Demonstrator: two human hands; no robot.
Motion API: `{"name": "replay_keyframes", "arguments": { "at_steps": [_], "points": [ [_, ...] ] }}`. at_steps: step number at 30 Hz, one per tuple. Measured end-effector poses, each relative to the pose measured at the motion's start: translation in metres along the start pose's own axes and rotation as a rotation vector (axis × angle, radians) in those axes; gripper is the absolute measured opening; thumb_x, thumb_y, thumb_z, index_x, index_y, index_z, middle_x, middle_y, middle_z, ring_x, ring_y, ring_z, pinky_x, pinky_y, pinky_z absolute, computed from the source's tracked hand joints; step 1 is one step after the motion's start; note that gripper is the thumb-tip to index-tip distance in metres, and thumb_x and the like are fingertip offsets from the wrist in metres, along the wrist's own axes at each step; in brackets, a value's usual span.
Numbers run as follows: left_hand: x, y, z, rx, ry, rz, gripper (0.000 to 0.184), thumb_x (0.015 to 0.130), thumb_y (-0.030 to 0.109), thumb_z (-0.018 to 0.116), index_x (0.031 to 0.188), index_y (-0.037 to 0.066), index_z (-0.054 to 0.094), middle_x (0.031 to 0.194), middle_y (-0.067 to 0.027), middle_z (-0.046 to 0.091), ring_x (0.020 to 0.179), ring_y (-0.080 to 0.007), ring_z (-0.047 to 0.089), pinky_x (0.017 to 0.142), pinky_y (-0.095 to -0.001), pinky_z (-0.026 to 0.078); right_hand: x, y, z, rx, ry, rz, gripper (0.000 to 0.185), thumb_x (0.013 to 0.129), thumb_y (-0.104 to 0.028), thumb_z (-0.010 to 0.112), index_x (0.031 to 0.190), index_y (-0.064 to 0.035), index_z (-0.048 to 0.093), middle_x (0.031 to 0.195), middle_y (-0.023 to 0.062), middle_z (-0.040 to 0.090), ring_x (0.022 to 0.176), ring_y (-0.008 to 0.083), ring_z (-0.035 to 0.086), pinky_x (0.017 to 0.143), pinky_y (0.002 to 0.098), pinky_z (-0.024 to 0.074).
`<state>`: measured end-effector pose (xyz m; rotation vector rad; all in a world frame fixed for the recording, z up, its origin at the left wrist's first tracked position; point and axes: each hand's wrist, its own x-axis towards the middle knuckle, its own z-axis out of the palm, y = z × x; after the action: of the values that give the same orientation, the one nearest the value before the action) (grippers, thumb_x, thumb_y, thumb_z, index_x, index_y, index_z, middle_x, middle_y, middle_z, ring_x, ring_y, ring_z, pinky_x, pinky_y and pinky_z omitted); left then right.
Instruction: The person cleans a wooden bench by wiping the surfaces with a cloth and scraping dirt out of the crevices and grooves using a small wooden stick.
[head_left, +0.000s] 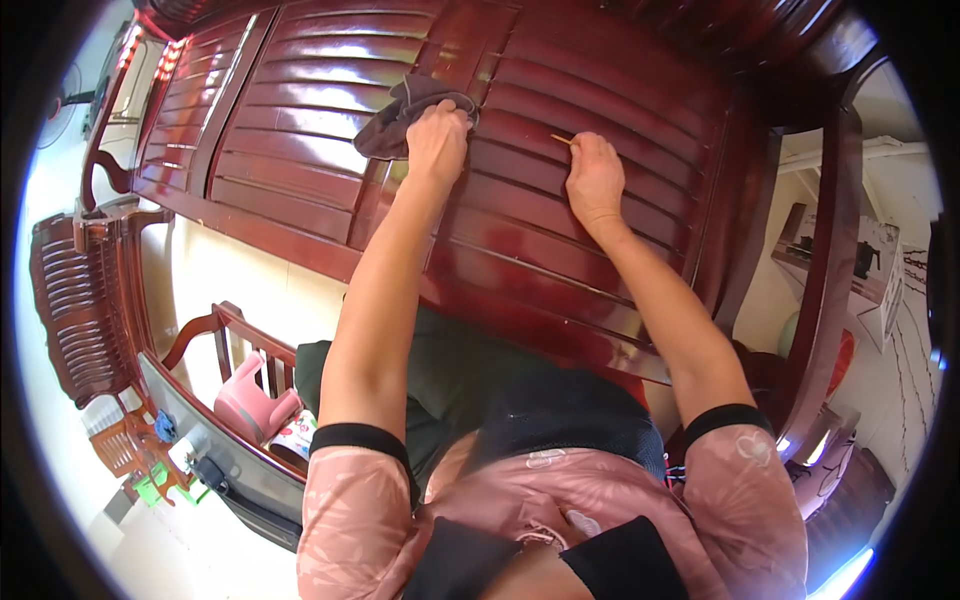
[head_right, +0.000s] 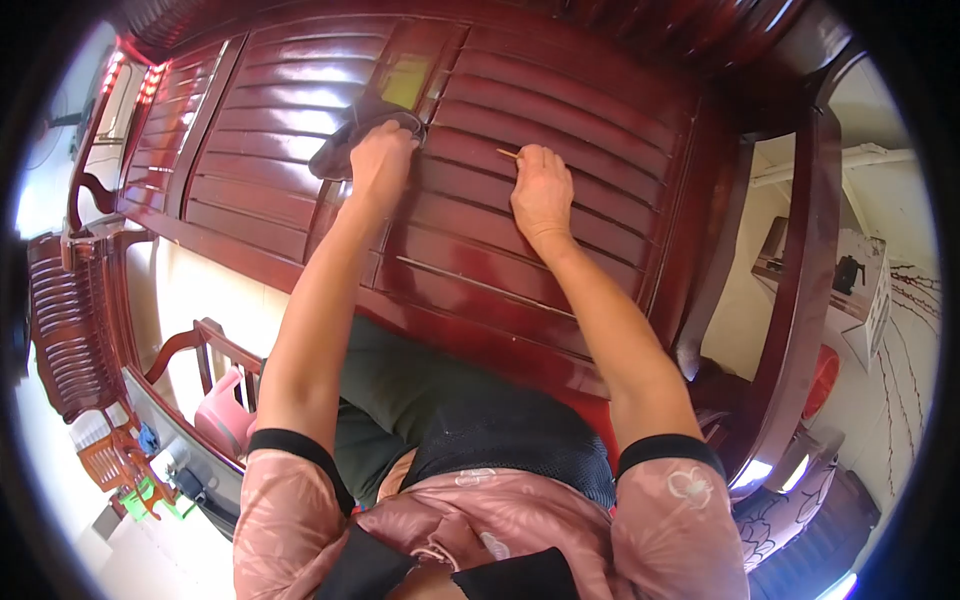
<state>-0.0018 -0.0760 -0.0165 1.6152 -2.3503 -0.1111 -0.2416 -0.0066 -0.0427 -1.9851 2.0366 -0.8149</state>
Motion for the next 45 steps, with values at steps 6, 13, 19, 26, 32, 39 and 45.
{"name": "replay_keyframes", "arguments": {
  "at_steps": [6, 13, 19, 26, 32, 39, 45],
  "points": [
    [0.001, 0.000, -0.009, 0.144, -0.104, 0.068, 0.012, 0.089, 0.019, 0.061, 0.086, 0.010, 0.069, 0.092, -0.0102, 0.065, 0.092, -0.0306, 0.065, 0.077, -0.0450, 0.050, -0.002, 0.000, 0.001, 0.031, 0.027, 0.026, 0.007, 0.094, -0.013, 0.054, 0.097, -0.0068, 0.057, 0.093, 0.0140, 0.061, 0.091, 0.0355, 0.058, 0.081, 0.0467, 0.0459],
    [-0.092, 0.023, -0.070, 0.152, -0.097, -0.015, 0.009, 0.090, 0.017, 0.064, 0.087, 0.009, 0.065, 0.087, -0.0089, 0.061, 0.089, -0.0303, 0.061, 0.079, -0.0420, 0.044, -0.001, -0.001, -0.001, 0.040, 0.002, 0.027, 0.008, 0.092, -0.012, 0.057, 0.098, -0.0070, 0.057, 0.094, 0.0124, 0.062, 0.090, 0.0336, 0.058, 0.081, 0.0457, 0.0455],
    [-0.133, 0.047, -0.107, -0.426, -0.091, -0.132, 0.012, 0.086, 0.012, 0.070, 0.091, 0.002, 0.066, 0.089, -0.0122, 0.059, 0.089, -0.0334, 0.059, 0.085, -0.0428, 0.044, -0.002, -0.002, -0.003, 0.036, 0.027, -0.006, 0.007, 0.094, -0.013, 0.053, 0.095, -0.0068, 0.056, 0.093, 0.0123, 0.062, 0.089, 0.0338, 0.058, 0.080, 0.0460, 0.0456],
    [-0.155, 0.123, -0.084, -0.252, -0.164, 0.060, 0.015, 0.078, 0.021, 0.078, 0.087, 0.011, 0.071, 0.086, -0.0022, 0.062, 0.089, -0.0257, 0.059, 0.080, -0.0393, 0.041, -0.002, 0.001, 0.003, 0.029, 0.036, -0.015, 0.008, 0.093, -0.014, 0.053, 0.095, -0.0066, 0.056, 0.092, 0.0135, 0.062, 0.089, 0.0339, 0.059, 0.079, 0.0464, 0.0462],
    [-0.182, 0.102, -0.090, -0.048, -0.135, -0.080, 0.011, 0.078, 0.017, 0.076, 0.085, 0.012, 0.069, 0.083, -0.0033, 0.060, 0.086, -0.0250, 0.057, 0.073, -0.0405, 0.038, 0.000, -0.004, -0.001, 0.023, 0.030, -0.005, 0.008, 0.093, -0.013, 0.052, 0.095, -0.0063, 0.056, 0.093, 0.0144, 0.063, 0.091, 0.0348, 0.059, 0.080, 0.0472, 0.0458],
    [-0.187, 0.112, -0.078, 0.030, -0.055, -0.142, 0.011, 0.078, 0.020, 0.075, 0.084, 0.014, 0.069, 0.084, -0.0017, 0.059, 0.088, -0.0255, 0.057, 0.081, -0.0408, 0.040, 0.002, 0.000, 0.005, 0.015, -0.001, -0.015, 0.010, 0.095, -0.015, 0.052, 0.098, -0.0070, 0.057, 0.096, 0.0150, 0.062, 0.095, 0.0355, 0.059, 0.082, 0.0481, 0.0451],
    [-0.174, 0.084, -0.073, -0.057, 0.104, -0.120, 0.011, 0.068, 0.013, 0.068, 0.066, 0.007, 0.059, 0.081, -0.0095, 0.056, 0.079, -0.0313, 0.055, 0.068, -0.0462, 0.044, 0.001, 0.005, 0.005, -0.016, -0.003, -0.085, 0.011, 0.094, -0.013, 0.051, 0.096, -0.0055, 0.058, 0.095, 0.0172, 0.064, 0.096, 0.0374, 0.060, 0.083, 0.0496, 0.0463]
  ]
}}
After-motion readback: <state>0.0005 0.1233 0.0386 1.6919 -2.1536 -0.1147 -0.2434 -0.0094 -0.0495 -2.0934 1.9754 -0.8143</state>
